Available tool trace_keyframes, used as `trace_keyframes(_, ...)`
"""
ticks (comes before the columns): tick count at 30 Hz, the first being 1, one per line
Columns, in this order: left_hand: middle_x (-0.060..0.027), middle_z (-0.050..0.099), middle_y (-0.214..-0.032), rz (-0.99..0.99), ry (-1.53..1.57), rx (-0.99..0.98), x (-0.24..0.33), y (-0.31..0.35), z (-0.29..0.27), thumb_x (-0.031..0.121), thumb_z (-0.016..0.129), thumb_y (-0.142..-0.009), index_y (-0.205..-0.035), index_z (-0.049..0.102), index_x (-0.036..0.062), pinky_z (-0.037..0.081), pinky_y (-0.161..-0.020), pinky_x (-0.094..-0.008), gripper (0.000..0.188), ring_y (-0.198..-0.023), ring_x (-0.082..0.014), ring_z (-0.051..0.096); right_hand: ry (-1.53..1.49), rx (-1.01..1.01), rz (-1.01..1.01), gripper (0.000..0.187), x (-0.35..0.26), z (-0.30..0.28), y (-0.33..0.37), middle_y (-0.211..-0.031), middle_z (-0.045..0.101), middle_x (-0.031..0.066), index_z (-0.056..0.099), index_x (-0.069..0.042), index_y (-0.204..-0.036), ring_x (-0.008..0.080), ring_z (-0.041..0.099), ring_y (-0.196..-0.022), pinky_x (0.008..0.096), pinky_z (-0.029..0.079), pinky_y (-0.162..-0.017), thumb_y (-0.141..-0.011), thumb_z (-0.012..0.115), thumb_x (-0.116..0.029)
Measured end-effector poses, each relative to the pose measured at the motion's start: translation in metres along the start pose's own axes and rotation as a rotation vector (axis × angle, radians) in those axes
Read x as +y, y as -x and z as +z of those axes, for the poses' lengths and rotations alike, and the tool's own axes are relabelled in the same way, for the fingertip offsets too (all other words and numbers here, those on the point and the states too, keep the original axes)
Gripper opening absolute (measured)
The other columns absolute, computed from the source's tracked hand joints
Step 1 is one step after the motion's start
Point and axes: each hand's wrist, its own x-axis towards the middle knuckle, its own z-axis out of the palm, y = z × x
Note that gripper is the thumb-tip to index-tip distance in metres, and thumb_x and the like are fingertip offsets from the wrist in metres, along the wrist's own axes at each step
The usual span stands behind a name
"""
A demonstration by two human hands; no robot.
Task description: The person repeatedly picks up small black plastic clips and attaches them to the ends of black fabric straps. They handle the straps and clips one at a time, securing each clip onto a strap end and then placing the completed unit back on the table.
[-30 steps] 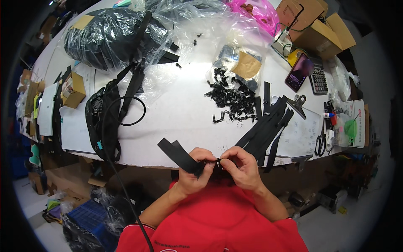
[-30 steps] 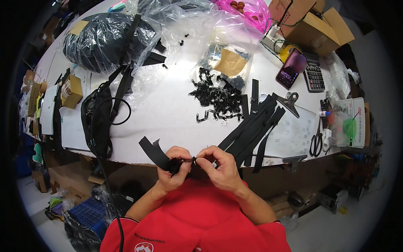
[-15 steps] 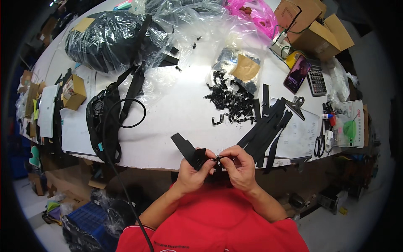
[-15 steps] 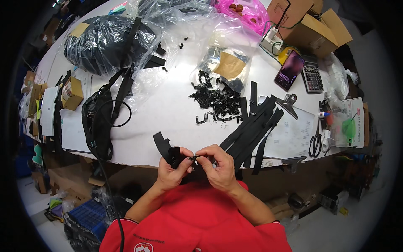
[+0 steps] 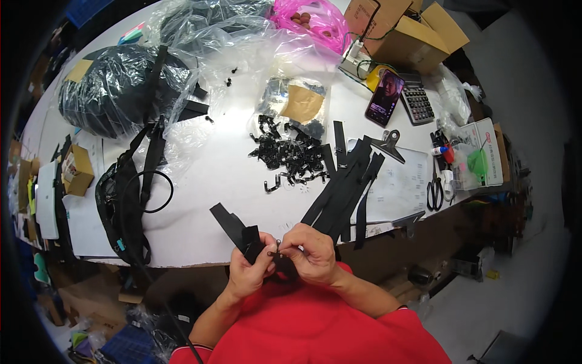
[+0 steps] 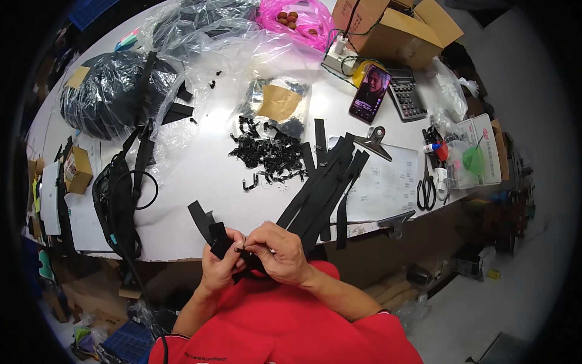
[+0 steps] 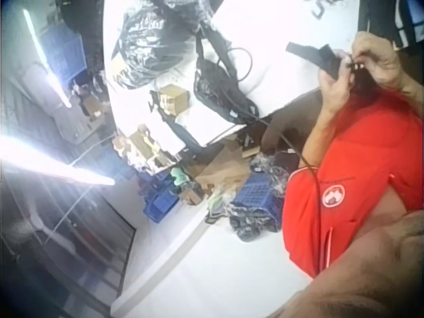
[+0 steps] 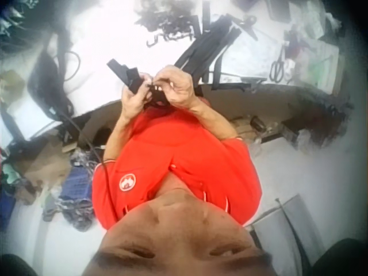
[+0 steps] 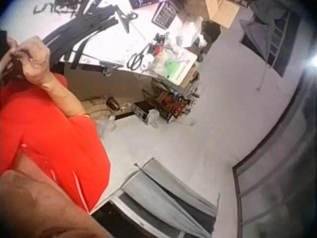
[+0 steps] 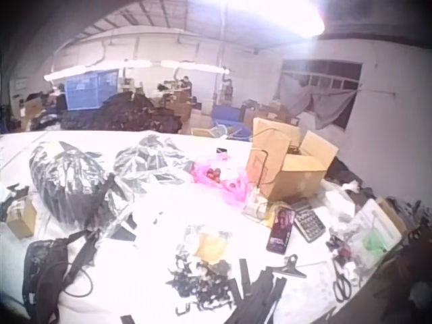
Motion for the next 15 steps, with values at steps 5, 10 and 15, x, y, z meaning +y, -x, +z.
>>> trace_keyframes(5,0.0039,0.052,-0.076,0.175,-0.289,0.059,-0.012,-0.004,-0.003,0.011,0.059,-0.099,-0.098,0.055,0.0054,0.034,-0.054,-0.0186,0.007,-0.061,-0.0020,0.044,-0.169,0.056,0.222,0.016,0.011,0.006,0.009,-0.080,0.061,0.0039,0.065,-0.002,-0.095,0.0107,0.057,-0.066,0.0242,0.045,-0.058,-0.088,0.075,-0.013)
trace_keyframes(10,0.0076,0.048,-0.071,-0.023,-0.135,0.044,-0.010,-0.012,-0.008,0.015,0.061,-0.099,-0.099,0.056,0.0052,0.033,-0.054,-0.0190,0.011,-0.060,-0.0012,0.041,-0.049,-0.071,0.395,0.014,0.004,0.003,0.017,-0.072,0.061,0.0030,0.068,-0.002,-0.089,0.0088,0.055,-0.060,0.0249,0.043,-0.055,-0.085,0.077,-0.012)
trace_keyframes(15,0.0026,0.048,-0.075,-0.202,0.345,-0.066,-0.005,-0.021,-0.015,0.013,0.052,-0.102,-0.115,0.055,0.0006,0.036,-0.058,-0.0220,0.018,-0.063,-0.0062,0.041,0.100,-0.094,0.500,0.020,-0.013,-0.012,0.029,-0.067,0.061,0.0031,0.062,-0.002,-0.082,0.0067,0.053,-0.057,0.0266,0.042,-0.051,-0.084,0.076,-0.015)
